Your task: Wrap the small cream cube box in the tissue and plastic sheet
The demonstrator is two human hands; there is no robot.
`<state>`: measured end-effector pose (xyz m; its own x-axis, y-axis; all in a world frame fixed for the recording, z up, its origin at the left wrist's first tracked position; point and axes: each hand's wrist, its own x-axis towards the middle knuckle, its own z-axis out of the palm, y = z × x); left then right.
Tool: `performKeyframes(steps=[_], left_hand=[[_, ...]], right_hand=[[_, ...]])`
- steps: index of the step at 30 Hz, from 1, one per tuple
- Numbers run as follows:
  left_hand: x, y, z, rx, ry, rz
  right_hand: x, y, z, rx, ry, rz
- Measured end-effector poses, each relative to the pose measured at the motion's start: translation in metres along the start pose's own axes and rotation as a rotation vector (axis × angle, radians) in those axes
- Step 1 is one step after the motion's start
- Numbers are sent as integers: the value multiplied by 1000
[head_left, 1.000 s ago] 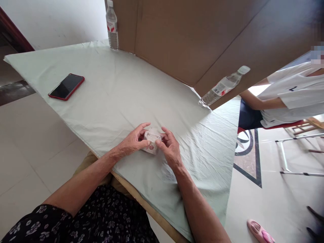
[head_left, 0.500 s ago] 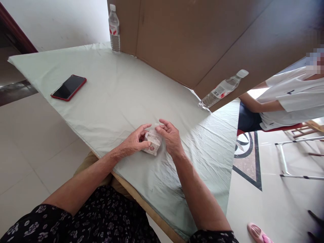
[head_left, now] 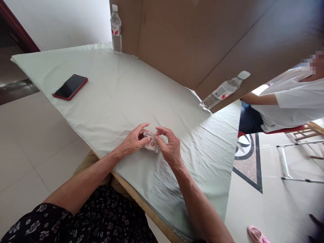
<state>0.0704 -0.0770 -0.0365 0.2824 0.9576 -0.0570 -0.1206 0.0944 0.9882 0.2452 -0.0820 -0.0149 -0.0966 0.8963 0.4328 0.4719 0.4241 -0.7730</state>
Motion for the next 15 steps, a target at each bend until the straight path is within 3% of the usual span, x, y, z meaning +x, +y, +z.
performKeyframes(steps=[6,10,15], left_hand=[[1,-1,-1,28,5,17],[1,-1,-2,66,-1,46],[2,-5,-1,101,22,55]], right_hand=[[-10,0,3,-194,30,-217],[-10,3,2,-358,53,-446],[-16,5,-6,-536,-45,-586]])
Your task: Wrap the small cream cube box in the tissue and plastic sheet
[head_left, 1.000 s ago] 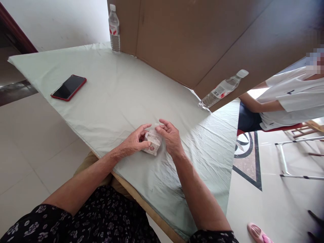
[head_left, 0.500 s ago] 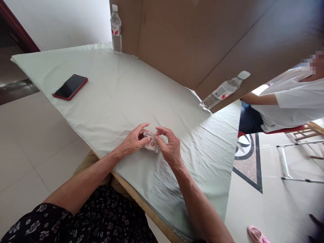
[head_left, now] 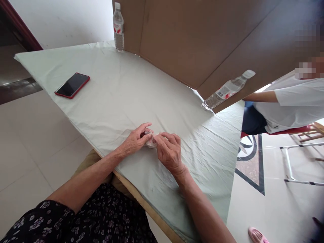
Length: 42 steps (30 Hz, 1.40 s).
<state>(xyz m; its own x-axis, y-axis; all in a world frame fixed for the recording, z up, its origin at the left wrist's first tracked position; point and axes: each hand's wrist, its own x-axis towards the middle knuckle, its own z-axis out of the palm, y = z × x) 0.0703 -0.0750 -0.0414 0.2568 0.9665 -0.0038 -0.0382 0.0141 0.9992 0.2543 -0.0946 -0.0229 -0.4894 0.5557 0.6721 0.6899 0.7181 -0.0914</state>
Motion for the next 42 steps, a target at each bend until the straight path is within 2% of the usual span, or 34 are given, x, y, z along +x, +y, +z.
performKeyframes(steps=[3,6,15,19,20,22,25,27,34,39,42], left_hand=[[1,-2,1,35,17,25],[1,-4,0,46,17,41],[2,-3,-3,-8,6,-12],[3,0,-1,15,4,-41],[3,0,-1,17,2,-40],[3,0,-1,22,2,-33],[3,-3,0,43,26,-23],[3,-4,0,69,44,-9],[1,-3,2,123,161,64],[-4,3,-2,268,277,106],[-7,6,-3,362,306,176]], right_hand=[[-7,0,-6,19,-148,13],[-13,-1,-8,70,-220,43],[-16,-6,-9,93,-162,53],[-8,-1,-20,221,-10,215],[-6,2,-23,244,-9,261],[-2,7,-23,264,-91,288],[0,12,-14,233,-257,230],[-1,12,-5,197,-292,205],[-1,8,11,148,-207,248],[1,14,20,156,-244,301],[-2,17,20,203,-249,316]])
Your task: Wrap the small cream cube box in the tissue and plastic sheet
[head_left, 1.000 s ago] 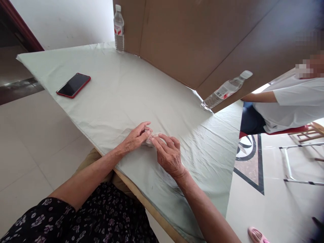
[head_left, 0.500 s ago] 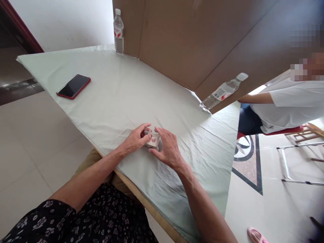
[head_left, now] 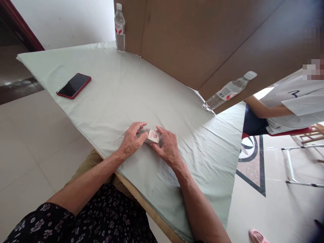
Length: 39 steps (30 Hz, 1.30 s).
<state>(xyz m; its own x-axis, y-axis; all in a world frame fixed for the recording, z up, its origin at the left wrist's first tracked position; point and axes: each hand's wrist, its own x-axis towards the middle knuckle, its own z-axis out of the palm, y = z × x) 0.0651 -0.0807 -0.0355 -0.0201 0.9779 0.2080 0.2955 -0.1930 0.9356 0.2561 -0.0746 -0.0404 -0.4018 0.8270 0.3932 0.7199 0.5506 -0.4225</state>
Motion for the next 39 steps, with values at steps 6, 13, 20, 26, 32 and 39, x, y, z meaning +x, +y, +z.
performKeyframes(steps=[6,13,20,26,32,39], left_hand=[[-2,0,1,47,-4,131],[-5,1,1,91,12,170],[-8,2,3,132,-5,214],[-7,1,3,152,-14,233],[-7,-1,4,161,8,276],[-6,-6,5,155,17,272]], right_hand=[[-6,-2,-18,116,99,63],[2,-7,-18,155,189,53],[11,-7,-16,44,147,39],[14,-5,-15,-12,134,-20],[16,-6,-15,-77,136,-35],[24,-9,-15,-193,156,-121]])
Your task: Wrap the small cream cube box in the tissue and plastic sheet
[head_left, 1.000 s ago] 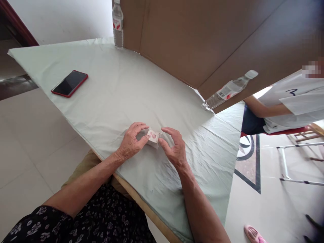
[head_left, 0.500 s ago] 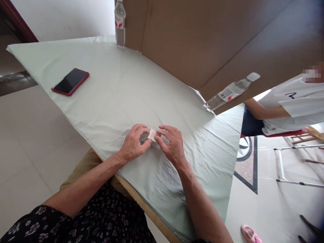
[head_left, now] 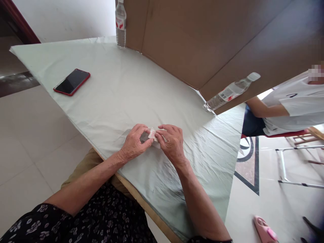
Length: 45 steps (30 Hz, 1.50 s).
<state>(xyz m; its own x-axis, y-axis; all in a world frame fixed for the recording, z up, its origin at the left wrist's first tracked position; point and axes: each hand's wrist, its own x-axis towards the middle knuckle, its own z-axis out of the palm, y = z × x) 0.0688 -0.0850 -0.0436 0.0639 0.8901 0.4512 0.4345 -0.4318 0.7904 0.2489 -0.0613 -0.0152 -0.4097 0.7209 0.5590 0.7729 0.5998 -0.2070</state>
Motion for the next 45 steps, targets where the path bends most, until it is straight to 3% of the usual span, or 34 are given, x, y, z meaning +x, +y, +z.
performKeyframes(steps=[5,9,19,28,36,39,42,45], left_hand=[[-3,-5,6,84,-13,-52],[-3,-4,8,197,-110,-62],[2,-10,8,-26,-115,32],[2,-9,5,-122,-179,13],[4,2,-2,-194,-253,-127],[7,2,-3,-213,-260,-141],[9,0,-2,-217,-262,-146],[9,-1,-1,-206,-269,-139]], right_hand=[[0,-2,7,-11,33,1],[0,-1,11,19,93,1],[20,-3,-4,174,134,114],[73,39,-1,222,80,194],[110,67,13,262,129,255],[107,68,9,313,147,317],[86,55,-8,353,167,448],[53,32,-25,312,56,540]])
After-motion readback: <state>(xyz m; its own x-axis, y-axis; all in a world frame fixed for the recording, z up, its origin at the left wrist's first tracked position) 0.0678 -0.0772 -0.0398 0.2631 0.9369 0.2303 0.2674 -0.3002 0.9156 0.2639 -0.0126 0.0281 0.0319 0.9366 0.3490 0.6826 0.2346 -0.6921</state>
